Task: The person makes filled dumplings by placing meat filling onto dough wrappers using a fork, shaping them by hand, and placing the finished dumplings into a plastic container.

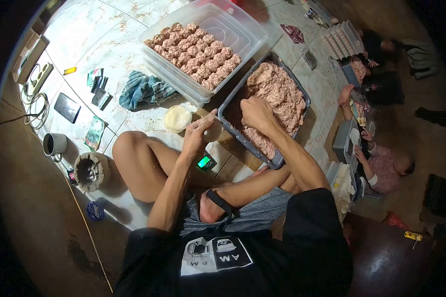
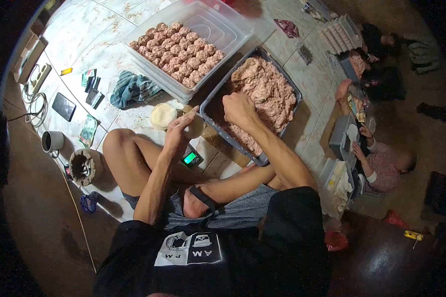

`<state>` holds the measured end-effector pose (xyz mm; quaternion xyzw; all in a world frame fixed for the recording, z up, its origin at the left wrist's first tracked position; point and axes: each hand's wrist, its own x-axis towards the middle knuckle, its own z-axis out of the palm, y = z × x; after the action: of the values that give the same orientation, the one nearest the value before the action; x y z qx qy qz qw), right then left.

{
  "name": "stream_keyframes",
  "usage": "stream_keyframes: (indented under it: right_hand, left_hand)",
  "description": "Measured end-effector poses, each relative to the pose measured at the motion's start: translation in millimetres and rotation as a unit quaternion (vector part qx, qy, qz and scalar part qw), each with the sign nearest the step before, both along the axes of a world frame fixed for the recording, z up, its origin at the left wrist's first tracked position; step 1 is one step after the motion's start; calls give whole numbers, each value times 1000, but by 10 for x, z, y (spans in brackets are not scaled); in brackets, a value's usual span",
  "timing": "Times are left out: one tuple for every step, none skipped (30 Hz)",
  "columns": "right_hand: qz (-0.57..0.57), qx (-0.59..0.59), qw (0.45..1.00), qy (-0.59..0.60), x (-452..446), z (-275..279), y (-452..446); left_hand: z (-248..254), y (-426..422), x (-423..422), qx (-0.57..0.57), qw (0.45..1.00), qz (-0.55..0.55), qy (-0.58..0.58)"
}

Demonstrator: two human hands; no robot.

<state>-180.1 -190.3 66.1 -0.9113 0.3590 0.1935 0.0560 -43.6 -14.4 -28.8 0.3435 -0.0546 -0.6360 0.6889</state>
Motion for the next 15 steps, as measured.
stream_keyframes:
  right_hand:
    - [-13, 29, 999, -9, -3, -14, 34]
    - [-12, 39, 999, -28, -19, -65, 49]
    - [-12, 49, 998, -48, -32, -115, 86]
    - [-12, 56, 996, -70, -39, -145, 79]
    - [-48, 101, 991, -77, -72, -154, 46]
    - [-84, 147, 982, -83, -114, -114, 21]
    - [-118, 194, 970, -87, -158, -74, -16]
    - [-137, 211, 959, -133, -256, -45, 3]
    - [-157, 227, 944, -179, -382, 24, 63]
    - [-176, 240, 927, -228, -489, 132, 121]
    - [-195, 250, 907, -278, -585, 237, 178]
    - [-157, 246, 897, -332, -647, 382, 256]
    - [-120, 211, 898, -367, -679, 493, 333]
    - [-82, 177, 896, -400, -696, 584, 409]
    - [-45, 143, 890, -430, -705, 683, 511]
  left_hand:
    - [-19, 14, -8, 2, 1000, 0, 6]
    - [-34, 25, -16, 2, 1000, 0, 16]
    - [-16, 40, -11, 3, 1000, -2, 24]
    - [1, 30, 5, 0, 1000, -3, 30]
    - [13, 32, 13, 1, 1000, 1, 28]
    - [45, 43, 12, 4, 1000, 6, 28]
    - [62, 46, 7, 6, 999, 13, 29]
    - [42, 49, 11, 16, 999, 31, 8]
    - [12, 39, 28, 26, 998, 46, -13]
    - [5, 21, 57, 33, 996, 87, 17]
    - [5, 15, 92, 48, 992, 104, 46]
    - [51, 43, 121, 38, 993, 106, 44]
    - [125, 75, 133, 28, 993, 106, 42]
    - [181, 86, 125, 8, 993, 111, 33]
    - [223, 105, 114, -11, 993, 116, 24]
